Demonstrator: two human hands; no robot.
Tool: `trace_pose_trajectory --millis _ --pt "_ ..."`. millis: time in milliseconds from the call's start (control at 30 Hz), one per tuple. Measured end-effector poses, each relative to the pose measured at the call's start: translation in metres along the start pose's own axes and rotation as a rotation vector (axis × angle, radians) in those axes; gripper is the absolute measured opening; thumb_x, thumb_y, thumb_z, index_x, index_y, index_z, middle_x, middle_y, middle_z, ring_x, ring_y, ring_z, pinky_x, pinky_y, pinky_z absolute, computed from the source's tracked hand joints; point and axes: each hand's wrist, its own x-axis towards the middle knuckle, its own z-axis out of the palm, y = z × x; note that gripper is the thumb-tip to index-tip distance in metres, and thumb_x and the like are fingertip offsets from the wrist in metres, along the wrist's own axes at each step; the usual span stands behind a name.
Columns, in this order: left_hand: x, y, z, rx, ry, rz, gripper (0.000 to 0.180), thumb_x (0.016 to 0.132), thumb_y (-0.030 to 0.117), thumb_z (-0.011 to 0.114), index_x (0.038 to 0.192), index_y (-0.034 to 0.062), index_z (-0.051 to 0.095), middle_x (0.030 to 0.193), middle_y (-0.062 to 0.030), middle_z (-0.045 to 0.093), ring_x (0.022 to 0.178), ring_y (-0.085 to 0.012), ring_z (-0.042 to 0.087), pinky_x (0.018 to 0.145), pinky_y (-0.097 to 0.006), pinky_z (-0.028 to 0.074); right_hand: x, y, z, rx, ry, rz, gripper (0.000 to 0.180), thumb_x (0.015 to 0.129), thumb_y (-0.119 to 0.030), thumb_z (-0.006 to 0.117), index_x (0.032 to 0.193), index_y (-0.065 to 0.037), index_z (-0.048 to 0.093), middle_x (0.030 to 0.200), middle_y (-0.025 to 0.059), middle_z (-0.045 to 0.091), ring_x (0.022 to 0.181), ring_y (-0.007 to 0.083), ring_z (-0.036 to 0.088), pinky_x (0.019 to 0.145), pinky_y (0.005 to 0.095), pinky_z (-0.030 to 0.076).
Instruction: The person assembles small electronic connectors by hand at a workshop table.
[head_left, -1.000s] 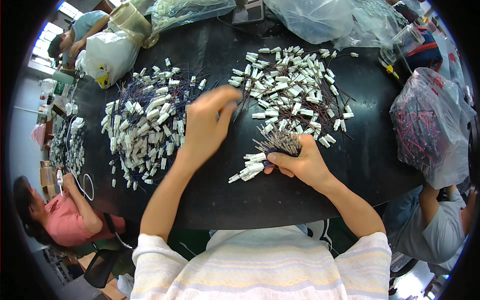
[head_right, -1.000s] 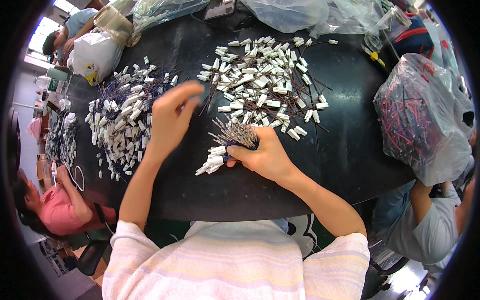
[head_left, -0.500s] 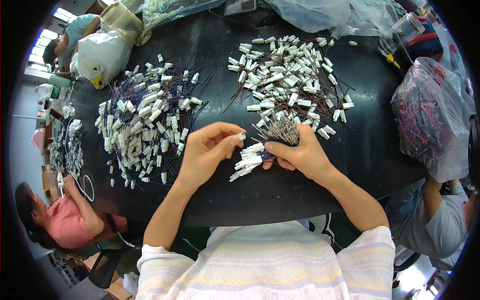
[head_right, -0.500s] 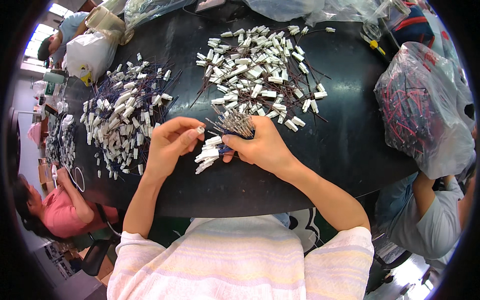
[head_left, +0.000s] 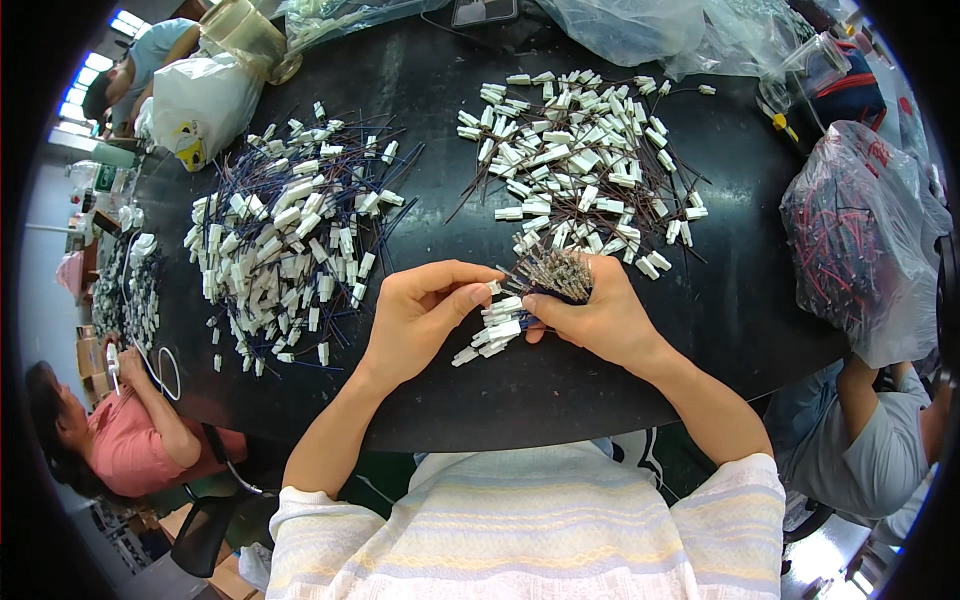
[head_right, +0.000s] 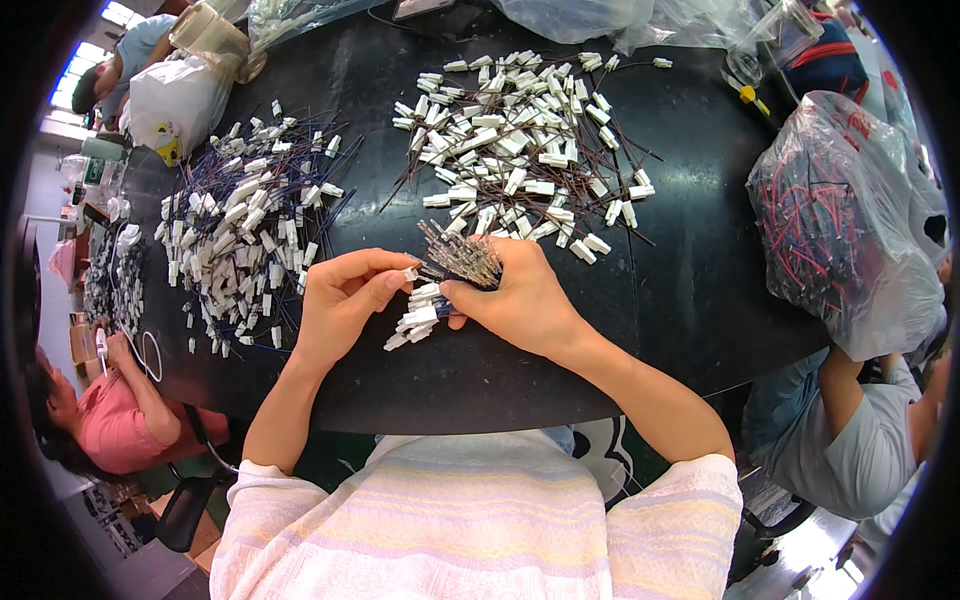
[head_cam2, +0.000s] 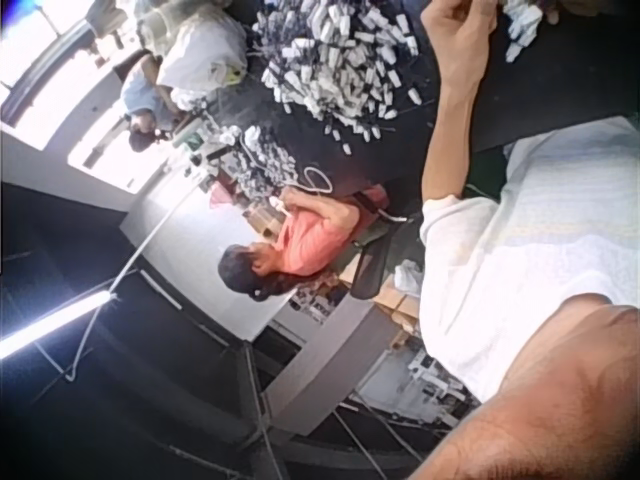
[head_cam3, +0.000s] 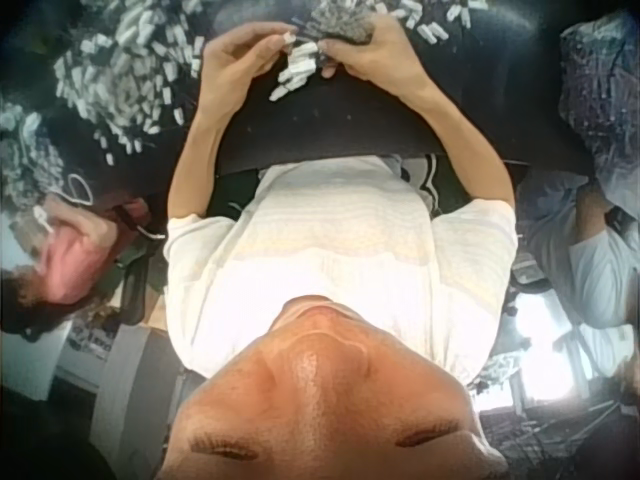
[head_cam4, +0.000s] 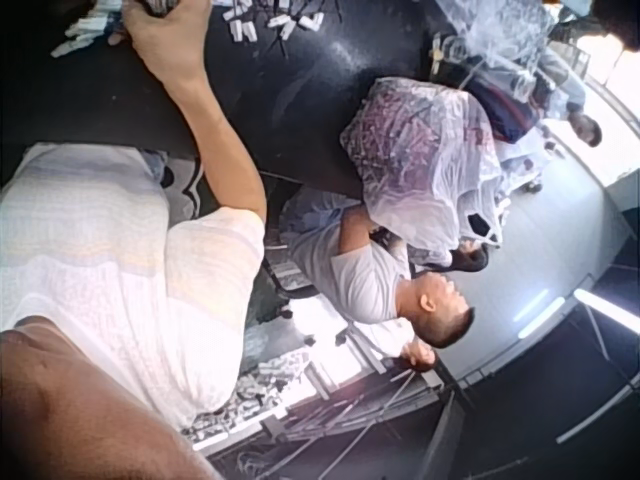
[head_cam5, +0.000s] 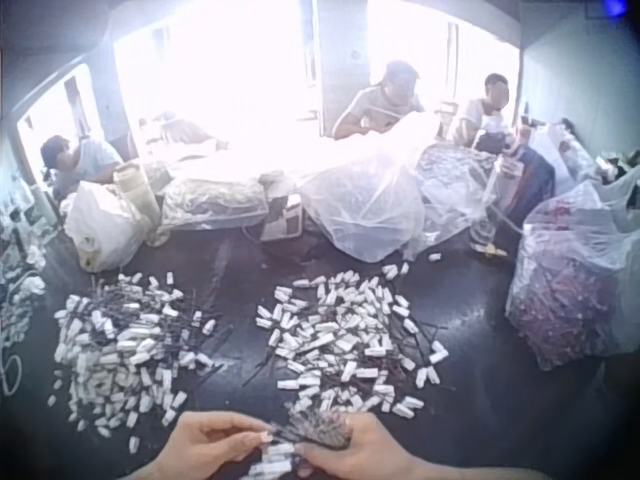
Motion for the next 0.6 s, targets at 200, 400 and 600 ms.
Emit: trace_pose_trajectory --millis 200,400,600 --pt "0.004 -0.009 -0.001 0.386 -0.065 0.292 0.013 0.078 0.001 0.062 0.09 -0.0032 0.065 0.071 -0.0061 0.062 0.062 -0.0087 0.056 0.055 -0.02 0.041 -0.001 -0.007 -0.002 0.044 -0.001 0.031 0.005 0.077 0.002 0.06 0.082 0.003 0.06 0.069 0.0055 0.062 0.058 0.0098 0.06 0.054 0.0231 0.047" --pt "0.003 -0.008 0.005 0.428 -0.104 0.411 0.009 0.073 -0.001 0.065 0.081 -0.0039 0.063 0.062 -0.0096 0.058 0.051 -0.0155 0.054 0.047 -0.025 0.04 0.001 0.008 -0.004 0.049 -0.092 -0.075 0.006 0.076 0.003 0.06 0.082 0.004 0.06 0.067 0.0051 0.061 0.057 0.0091 0.058 0.054 0.0233 0.046" --pt "0.013 0.01 -0.003 0.574 -0.213 0.372 0.01 0.076 0.005 0.065 0.082 -0.0027 0.064 0.066 -0.0115 0.061 0.056 -0.0198 0.059 0.053 -0.028 0.046 0.002 0.006 -0.002 0.029 -0.066 -0.109 0.006 0.077 0.001 0.06 0.082 0.003 0.061 0.065 0.0041 0.06 0.055 0.0088 0.057 0.054 0.0236 0.045"
